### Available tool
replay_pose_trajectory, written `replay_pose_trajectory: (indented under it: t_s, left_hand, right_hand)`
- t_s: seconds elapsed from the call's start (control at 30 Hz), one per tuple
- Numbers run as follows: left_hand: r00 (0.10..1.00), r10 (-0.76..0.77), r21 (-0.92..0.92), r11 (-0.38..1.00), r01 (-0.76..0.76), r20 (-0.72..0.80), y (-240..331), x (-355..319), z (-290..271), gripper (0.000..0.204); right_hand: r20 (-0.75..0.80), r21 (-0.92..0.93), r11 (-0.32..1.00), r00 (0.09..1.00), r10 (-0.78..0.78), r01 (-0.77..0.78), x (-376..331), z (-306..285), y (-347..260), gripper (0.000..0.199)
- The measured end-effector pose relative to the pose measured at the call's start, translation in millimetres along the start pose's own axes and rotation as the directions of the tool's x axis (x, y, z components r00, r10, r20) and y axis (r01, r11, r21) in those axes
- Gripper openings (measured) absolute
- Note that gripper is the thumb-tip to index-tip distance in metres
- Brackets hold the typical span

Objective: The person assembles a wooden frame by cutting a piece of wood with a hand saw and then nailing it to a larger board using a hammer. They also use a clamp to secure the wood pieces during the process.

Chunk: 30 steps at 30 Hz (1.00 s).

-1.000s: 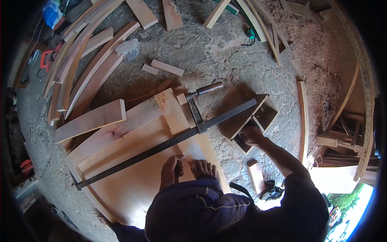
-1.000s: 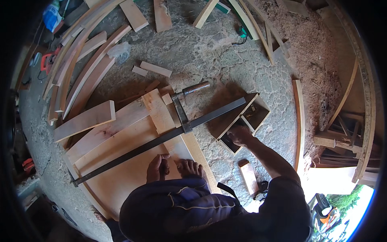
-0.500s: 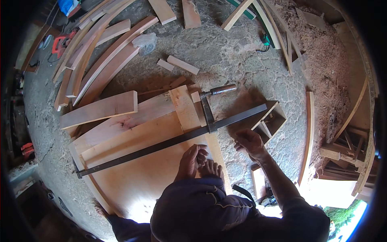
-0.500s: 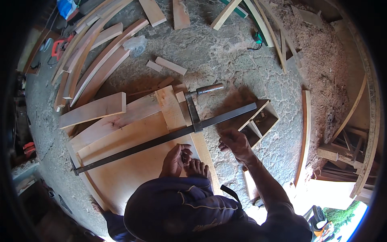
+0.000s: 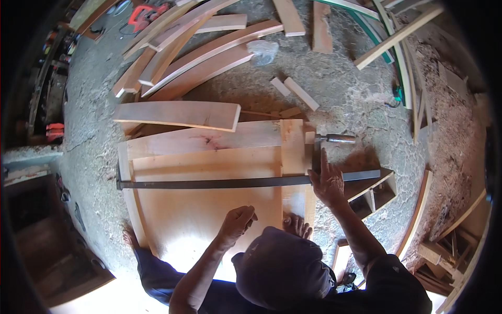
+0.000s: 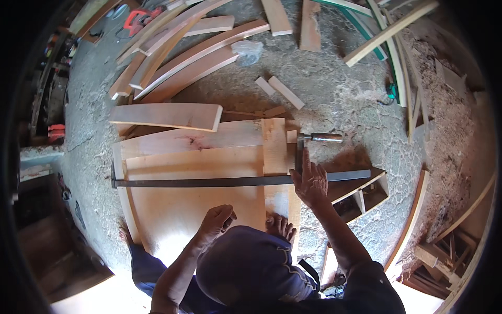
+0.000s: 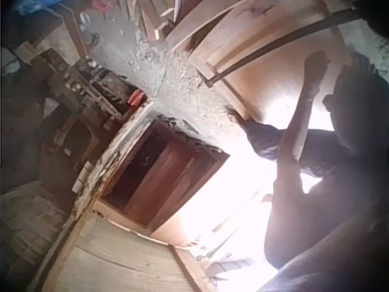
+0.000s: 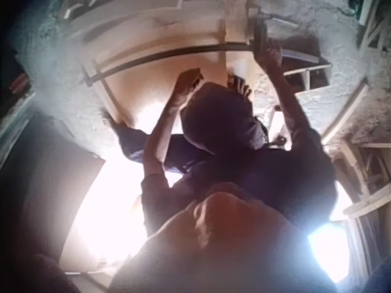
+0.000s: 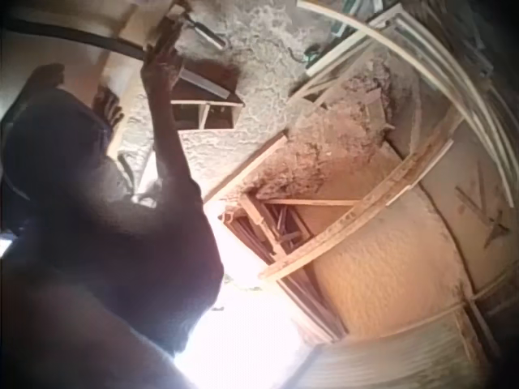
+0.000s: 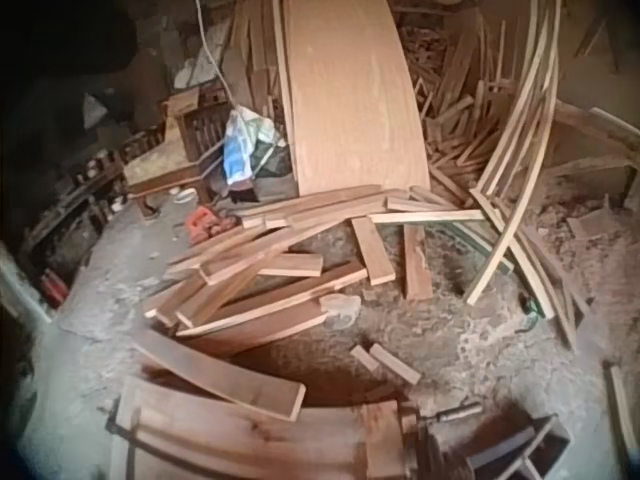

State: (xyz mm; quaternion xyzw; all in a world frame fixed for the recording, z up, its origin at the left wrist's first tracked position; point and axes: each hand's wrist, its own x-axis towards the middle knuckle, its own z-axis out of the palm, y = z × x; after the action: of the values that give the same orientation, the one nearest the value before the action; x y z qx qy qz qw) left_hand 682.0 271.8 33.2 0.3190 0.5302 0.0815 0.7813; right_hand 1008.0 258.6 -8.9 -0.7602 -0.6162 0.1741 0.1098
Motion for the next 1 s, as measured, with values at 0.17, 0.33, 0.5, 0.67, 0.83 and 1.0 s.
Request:
replay_pose_trajectory:
  t_s: [0.17,0.33,0.5,0.67,0.83,1.0]
  left_hand:
    - [0.804,0.229,0.697,0.657,0.289,-0.549,0,-72,-115,0.036]
    - [0.244,0.314,0.397,0.687,0.609,-0.918,-56,-162,-381,0.056]
    - [0.416,0.069,0.374,0.588,0.717,-0.907,-91,-136,-428,0.084]
    - [0.613,-0.107,0.278,0.822,0.498,-0.783,-115,-125,-437,0.092]
    - [0.727,0.086,0.513,0.764,0.391,-0.681,-99,-114,-438,0.093]
    - [0.67,0.149,0.564,0.685,0.46,-0.728,-138,-124,-471,0.095]
  right_hand:
    - [-0.243,-0.3,0.941,0.966,0.084,-0.157,-14,58,-17,0.066]
    - [-0.209,-0.232,0.96,0.972,0.111,-0.16,1,53,-41,0.063]
    - [-0.115,-0.164,0.986,0.993,0.011,-0.03,24,44,-22,0.061]
    - [-0.046,-0.169,0.966,0.981,0.191,-0.196,19,49,-15,0.065]
    - [-0.136,-0.17,0.97,0.979,0.153,-0.175,12,54,-2,0.067]
    - [0.04,-0.198,0.944,0.96,0.277,-0.264,26,53,-16,0.062]
